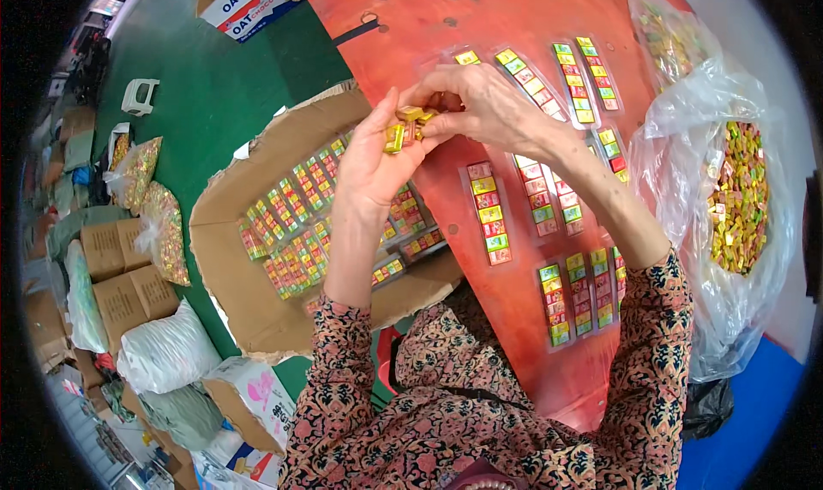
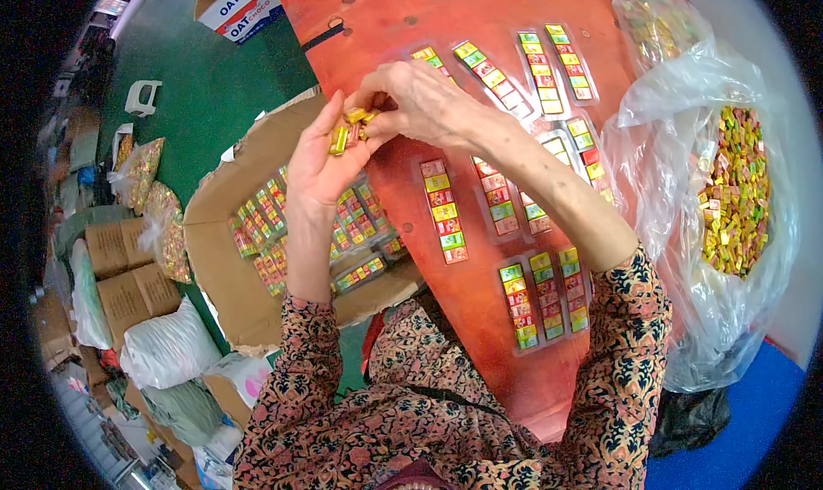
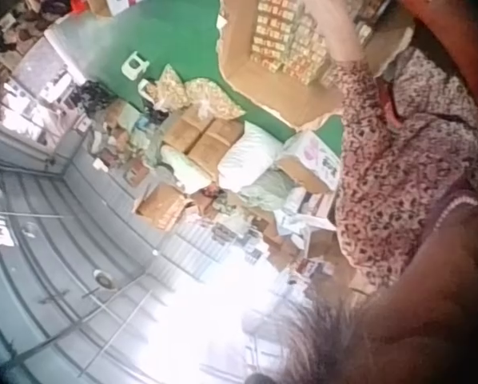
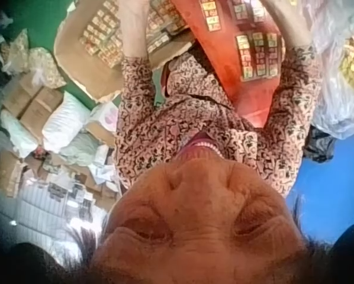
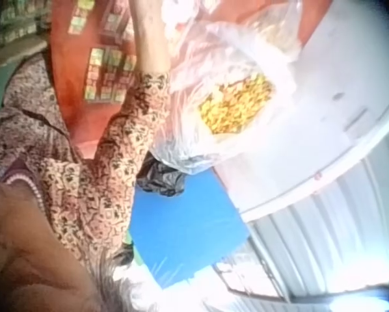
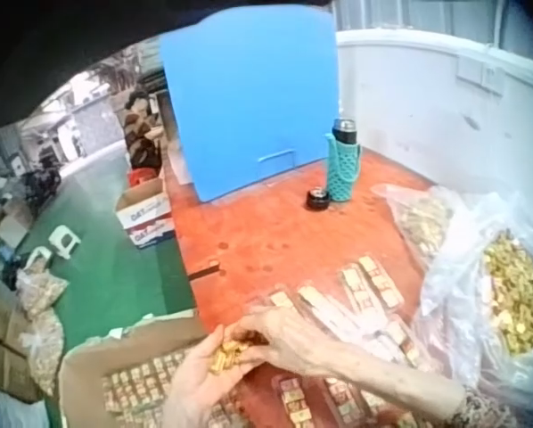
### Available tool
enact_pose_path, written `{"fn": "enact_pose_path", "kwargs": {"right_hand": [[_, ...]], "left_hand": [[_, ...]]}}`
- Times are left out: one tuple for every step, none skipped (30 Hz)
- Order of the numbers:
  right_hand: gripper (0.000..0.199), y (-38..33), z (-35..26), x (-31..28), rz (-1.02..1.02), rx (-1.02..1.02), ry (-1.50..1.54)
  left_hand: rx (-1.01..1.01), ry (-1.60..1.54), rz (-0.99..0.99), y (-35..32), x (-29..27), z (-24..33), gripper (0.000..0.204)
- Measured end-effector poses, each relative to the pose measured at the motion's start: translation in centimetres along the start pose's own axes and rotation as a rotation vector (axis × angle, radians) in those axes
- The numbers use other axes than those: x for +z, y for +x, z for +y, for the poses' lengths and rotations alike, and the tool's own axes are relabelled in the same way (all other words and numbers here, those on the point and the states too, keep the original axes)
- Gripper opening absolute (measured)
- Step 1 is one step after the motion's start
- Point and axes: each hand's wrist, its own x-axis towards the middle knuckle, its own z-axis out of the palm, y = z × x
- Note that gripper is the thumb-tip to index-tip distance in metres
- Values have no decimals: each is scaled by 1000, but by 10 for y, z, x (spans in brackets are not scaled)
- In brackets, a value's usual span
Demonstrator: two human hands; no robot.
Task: Packing small wrapped candies into a clear plastic sorting tray.
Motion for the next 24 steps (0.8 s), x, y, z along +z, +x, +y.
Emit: {"fn": "enact_pose_path", "kwargs": {"right_hand": [[31, -2, 1, 0, -9, 24, 48], [34, -5, 2, -4, -9, 53, 86], [38, -4, 3, 3, 45, 6, 125], [38, -1, 3, 12, 38, -8, 43], [36, -5, 11, 18, 45, 10, 17], [30, -10, 8, 21, 94, 9, -149], [24, -12, 6, 25, 162, -5, -175], [24, -12, 4, 30, 271, -93, -145], [22, -10, -13, 31, 285, -97, -119], [19, -22, -18, 21, 313, -113, -136], [16, -33, -21, 9, 340, -135, -142], [16, -52, -17, -4, 354, -106, -178], [15, -76, -14, -18, 374, -65, -258], [16, -100, -17, -34, 399, -32, -333], [17, -119, -21, -51, 419, 8, -478], [20, -137, -21, -68, 475, 10, -475], [19, -164, -21, -83, 532, 121, -534], [19, -193, -18, -101, 570, 193, -629], [20, -221, -8, -113, 638, 228, -697], [22, -252, 2, -125, 704, 346, -697], [24, -276, -3, -134, 750, 561, -576], [27, -311, -9, -151, 625, 784, -849], [29, -356, 2, -163, 706, 811, -927], [31, -398, 15, -176, 722, 839, -1104]], "left_hand": [[-8, -2, -6, 2, -3, -1, 28], [-39, -65, -54, 6, -8, -1, 27], [-83, -131, -102, 10, -15, -1, 25], [-89, -135, -106, 6, -24, 4, 23], [-120, -153, -46, 11, -25, -3, 20], [-53, 7, 9, 11, -28, -6, 18], [54, 134, 337, 7, -6, -10, 18], [-26, 32, 183, 3, -29, 4, 21], [2, 100, 197, -10, -46, 29, 19], [-41, -2, 178, -9, -40, 28, 17], [38, 85, 260, -10, -33, 27, 22], [43, 47, 294, -2, -20, 11, 24], [50, 11, 334, 5, -9, -5, 26], [23, 18, 312, 11, 1, -14, 26], [-36, -15, 255, 12, 11, -17, 28], [-90, -47, 202, 10, 21, -18, 29], [-111, -43, 191, 14, 29, -31, 29], [-144, -12, 145, 17, 46, -48, 31], [-164, 29, 111, 20, 57, -62, 33], [-149, 129, 35, 27, 65, -77, 35], [-143, 147, 28, 29, 81, -88, 35], [-223, 143, 8, 38, 99, -117, 33], [-301, 143, -14, 47, 119, -148, 33], [-339, 169, -71, 58, 138, -178, 35]]}}
